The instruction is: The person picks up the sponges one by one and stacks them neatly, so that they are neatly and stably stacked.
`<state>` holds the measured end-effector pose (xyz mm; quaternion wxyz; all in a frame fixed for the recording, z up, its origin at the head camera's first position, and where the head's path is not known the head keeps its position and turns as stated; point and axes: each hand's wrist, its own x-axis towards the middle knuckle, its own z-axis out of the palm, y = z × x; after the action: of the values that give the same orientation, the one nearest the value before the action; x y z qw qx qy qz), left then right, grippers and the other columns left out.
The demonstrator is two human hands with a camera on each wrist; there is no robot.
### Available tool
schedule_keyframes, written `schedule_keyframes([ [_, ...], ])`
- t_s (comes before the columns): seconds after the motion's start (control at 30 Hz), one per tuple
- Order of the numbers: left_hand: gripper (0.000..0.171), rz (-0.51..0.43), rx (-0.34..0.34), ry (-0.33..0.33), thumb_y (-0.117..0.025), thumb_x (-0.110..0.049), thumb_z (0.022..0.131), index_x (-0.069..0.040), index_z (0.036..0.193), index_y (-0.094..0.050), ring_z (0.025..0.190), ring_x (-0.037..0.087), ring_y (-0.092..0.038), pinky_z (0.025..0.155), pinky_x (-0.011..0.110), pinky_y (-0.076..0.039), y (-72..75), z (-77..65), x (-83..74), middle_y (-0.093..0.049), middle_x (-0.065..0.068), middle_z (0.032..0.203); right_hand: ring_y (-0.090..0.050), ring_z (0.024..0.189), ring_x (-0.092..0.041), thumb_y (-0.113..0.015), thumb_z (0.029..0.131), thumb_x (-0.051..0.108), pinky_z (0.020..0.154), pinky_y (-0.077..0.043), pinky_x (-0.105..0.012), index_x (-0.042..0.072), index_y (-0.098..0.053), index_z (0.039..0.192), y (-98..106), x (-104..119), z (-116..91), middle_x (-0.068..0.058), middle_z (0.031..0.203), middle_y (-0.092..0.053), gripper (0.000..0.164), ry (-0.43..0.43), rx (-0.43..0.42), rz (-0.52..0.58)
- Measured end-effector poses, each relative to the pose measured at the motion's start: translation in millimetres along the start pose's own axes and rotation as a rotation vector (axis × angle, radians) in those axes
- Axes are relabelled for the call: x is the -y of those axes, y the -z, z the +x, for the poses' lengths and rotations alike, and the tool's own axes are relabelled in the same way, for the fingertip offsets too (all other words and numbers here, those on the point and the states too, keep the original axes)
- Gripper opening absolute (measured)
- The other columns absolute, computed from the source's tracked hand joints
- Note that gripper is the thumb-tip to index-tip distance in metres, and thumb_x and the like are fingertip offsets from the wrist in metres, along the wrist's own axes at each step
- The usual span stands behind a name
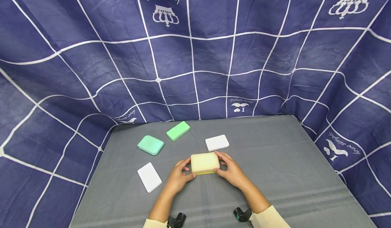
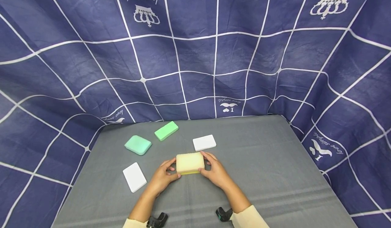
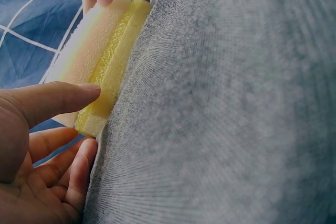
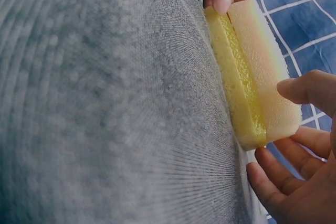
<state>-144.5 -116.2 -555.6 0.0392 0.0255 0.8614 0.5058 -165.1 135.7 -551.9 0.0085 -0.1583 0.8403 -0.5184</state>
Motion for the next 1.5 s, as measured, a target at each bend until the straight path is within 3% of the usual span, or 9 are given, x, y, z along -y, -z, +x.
schedule_keyframes([
  [0.3, 0.078, -0.012, 0.008, -0.028, -0.085, -0.015, 0.077, -0.008, 0.147, -0.052, 0.101, 0.018, -0.058, 0.077, 0.023, -0.048, 1.1, 0.0, 0.2, -0.061, 0.009, 0.132, -0.057, 0.129, -0.026, -0.08, 0.084, 0.008, 0.103, -0.051, -0.036, 0.008, -0.051, 0.148, 0.1, -2.4, 0.3, -0.008, 0.143, -0.057, 0.07, -0.038, 0.019, -0.021],
  [0.63, 0.091, -0.049, 0.026, -0.001, -0.088, -0.028, 0.077, -0.021, 0.155, -0.042, 0.1, 0.015, -0.054, 0.08, 0.023, -0.044, 0.1, 1.3, 0.1, -0.059, 0.005, 0.132, -0.058, 0.127, -0.029, -0.08, 0.085, 0.009, 0.103, -0.051, -0.041, 0.006, -0.05, 0.148, -0.1, -2.6, 0.3, -0.011, 0.141, -0.057, 0.069, -0.017, 0.02, 0.005],
  [0.83, 0.084, -0.04, 0.021, -0.001, -0.081, -0.042, 0.085, -0.021, 0.156, -0.042, 0.1, 0.016, -0.055, 0.08, 0.025, -0.046, 0.9, 0.7, -1.6, -0.06, 0.008, 0.132, -0.059, 0.126, -0.03, -0.08, 0.085, 0.01, 0.101, -0.052, -0.037, 0.006, -0.05, 0.148, 0.1, -3.4, 0.6, -0.012, 0.14, -0.058, 0.069, -0.007, 0.022, -0.014],
  [1.2, 0.071, -0.042, 0.012, 0.008, -0.075, -0.042, 0.09, -0.027, 0.153, -0.046, 0.103, 0.017, -0.056, 0.082, 0.025, -0.048, 2.4, -0.5, -2.2, -0.06, 0.007, 0.134, -0.059, 0.125, -0.027, -0.08, 0.086, 0.012, 0.1, -0.052, -0.033, 0.007, -0.05, 0.148, 1.6, -2.2, 0.4, -0.01, 0.139, -0.058, 0.07, -0.02, 0.032, -0.014],
  [1.5, 0.064, -0.072, -0.005, 0.011, -0.077, -0.035, 0.089, -0.025, 0.148, -0.054, 0.105, 0.021, -0.059, 0.081, 0.026, -0.05, 0.9, -0.7, -4.1, -0.06, 0.01, 0.132, -0.057, 0.128, -0.034, -0.081, 0.086, 0.014, 0.102, -0.05, -0.047, 0.006, -0.049, 0.148, 6.6, -2.1, 1.8, -0.016, 0.141, -0.055, 0.07, -0.01, 0.059, 0.053],
])
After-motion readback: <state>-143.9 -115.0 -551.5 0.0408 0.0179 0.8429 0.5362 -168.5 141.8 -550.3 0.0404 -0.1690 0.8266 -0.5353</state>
